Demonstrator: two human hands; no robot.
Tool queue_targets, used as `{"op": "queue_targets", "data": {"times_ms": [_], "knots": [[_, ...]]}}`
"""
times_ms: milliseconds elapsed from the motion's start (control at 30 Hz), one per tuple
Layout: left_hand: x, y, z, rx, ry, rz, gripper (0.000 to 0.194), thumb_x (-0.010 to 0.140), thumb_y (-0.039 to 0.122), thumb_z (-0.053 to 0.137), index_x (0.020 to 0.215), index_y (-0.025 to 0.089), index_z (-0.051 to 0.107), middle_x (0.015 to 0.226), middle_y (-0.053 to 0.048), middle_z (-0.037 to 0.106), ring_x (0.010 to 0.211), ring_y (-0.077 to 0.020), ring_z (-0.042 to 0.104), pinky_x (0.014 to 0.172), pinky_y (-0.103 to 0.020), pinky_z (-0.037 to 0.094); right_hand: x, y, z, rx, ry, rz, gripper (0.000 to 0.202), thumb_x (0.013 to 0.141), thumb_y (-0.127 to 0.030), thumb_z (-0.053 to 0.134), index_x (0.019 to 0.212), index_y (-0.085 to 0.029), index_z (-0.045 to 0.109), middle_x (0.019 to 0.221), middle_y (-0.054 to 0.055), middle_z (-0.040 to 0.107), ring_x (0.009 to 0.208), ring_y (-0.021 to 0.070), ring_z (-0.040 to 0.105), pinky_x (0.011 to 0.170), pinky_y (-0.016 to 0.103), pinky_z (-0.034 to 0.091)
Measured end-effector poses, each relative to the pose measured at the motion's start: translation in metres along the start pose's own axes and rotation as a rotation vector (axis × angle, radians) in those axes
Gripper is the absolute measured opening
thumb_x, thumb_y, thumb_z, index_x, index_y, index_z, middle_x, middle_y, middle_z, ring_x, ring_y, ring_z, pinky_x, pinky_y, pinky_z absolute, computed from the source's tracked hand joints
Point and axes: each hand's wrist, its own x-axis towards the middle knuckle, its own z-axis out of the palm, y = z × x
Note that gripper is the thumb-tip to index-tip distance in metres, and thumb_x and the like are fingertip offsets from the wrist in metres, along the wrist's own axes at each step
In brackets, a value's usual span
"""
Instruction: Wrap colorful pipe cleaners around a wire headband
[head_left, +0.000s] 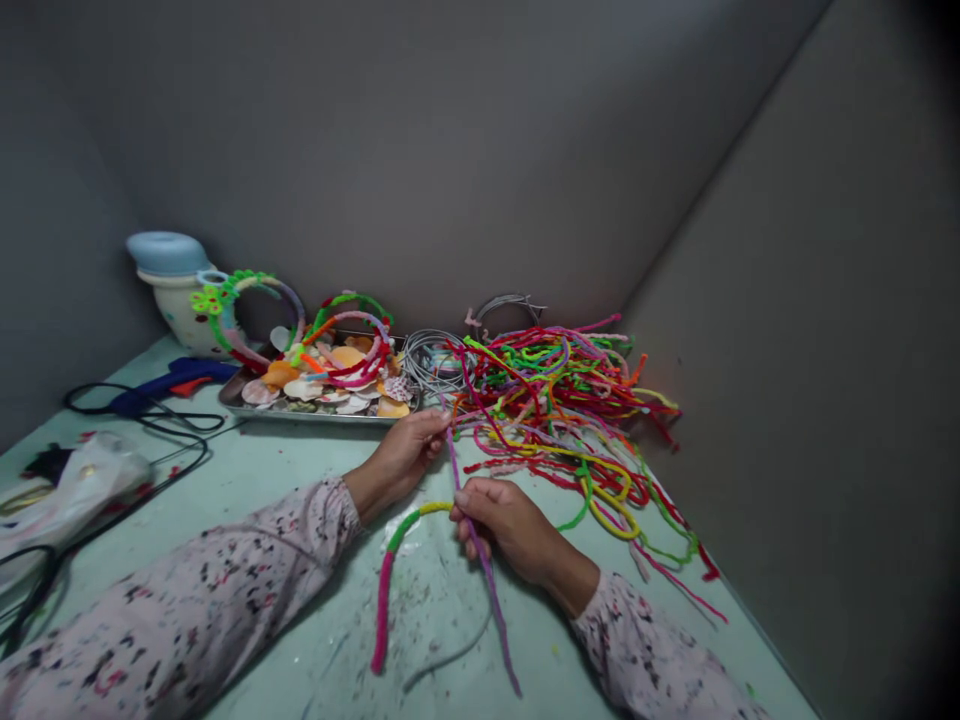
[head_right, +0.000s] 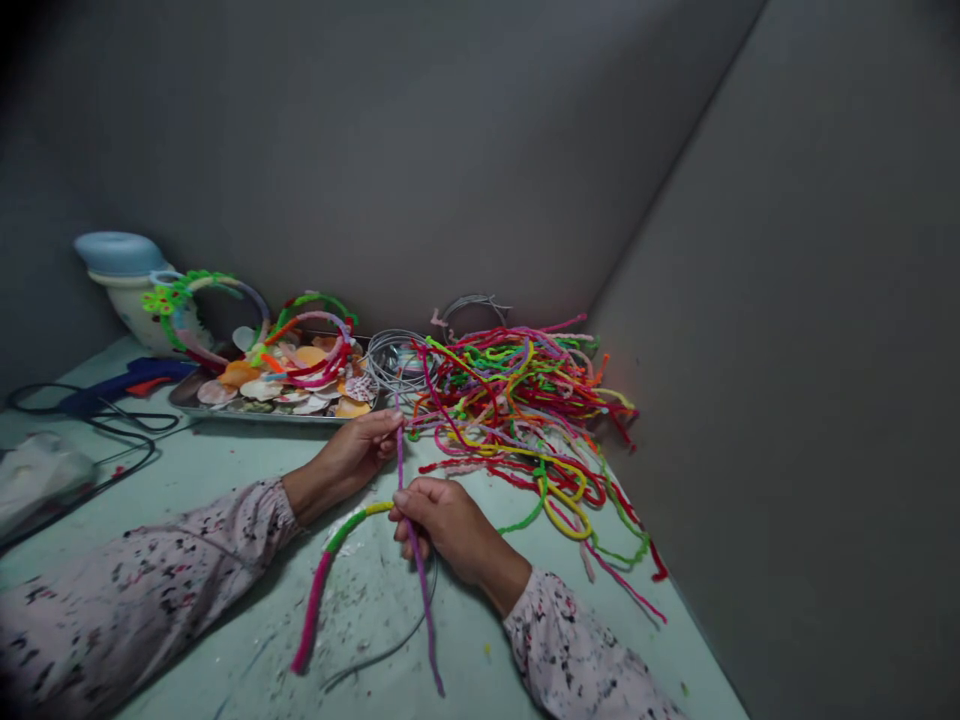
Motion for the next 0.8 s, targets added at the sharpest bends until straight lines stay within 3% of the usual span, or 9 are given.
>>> {"op": "queue_targets", "data": {"times_ms": [167, 367, 533, 800], "knots": [[0.0001, 0.001, -0.0008, 0.004, -0.052, -0.019, 0.019, 0.071, 0.021, 0.072, 0.07, 0.01, 0.057, 0.06, 0.005, 0.045, 0.048, -0.0024, 0.041, 0.044, -0.012, 0.032, -0.0016, -0.0009, 0.0, 0.037, 0.005, 0.014, 0.034, 0.079, -0.046, 0.061, 0.074, -0.012, 0.059, 0.058, -0.001, 0.06, 0.041, 0.007, 0.052, 0.04, 0.018, 0.036], [-0.0012, 0.0018, -0.0035, -0.029, -0.133, -0.02, 0.021, 0.076, 0.026, 0.069, 0.088, 0.009, 0.064, 0.068, 0.002, 0.051, 0.053, -0.0038, 0.046, 0.047, -0.013, 0.036, -0.0057, -0.0021, -0.0014, 0.122, -0.026, 0.03, 0.037, 0.077, -0.048, 0.063, 0.075, -0.011, 0.06, 0.061, 0.001, 0.062, 0.044, 0.0084, 0.056, 0.039, 0.017, 0.036], [-0.0004, 0.0011, -0.0029, -0.042, -0.092, -0.012, 0.018, 0.073, 0.022, 0.071, 0.072, 0.01, 0.058, 0.063, 0.004, 0.048, 0.051, -0.003, 0.045, 0.047, -0.013, 0.036, -0.0068, -0.0026, -0.0014, 0.077, -0.043, 0.053, 0.036, 0.076, -0.047, 0.065, 0.075, -0.011, 0.06, 0.061, 0.001, 0.062, 0.043, 0.0085, 0.056, 0.039, 0.018, 0.038], [0.0002, 0.0, 0.002, -0.059, 0.011, 0.014, 0.016, 0.069, 0.014, 0.068, 0.066, 0.012, 0.052, 0.058, 0.006, 0.044, 0.046, -0.0024, 0.04, 0.042, -0.012, 0.032, -0.0081, -0.0027, 0.001, -0.033, -0.034, 0.048, 0.034, 0.08, -0.046, 0.06, 0.074, -0.013, 0.058, 0.058, -0.001, 0.059, 0.04, 0.0059, 0.05, 0.04, 0.018, 0.033]]}}
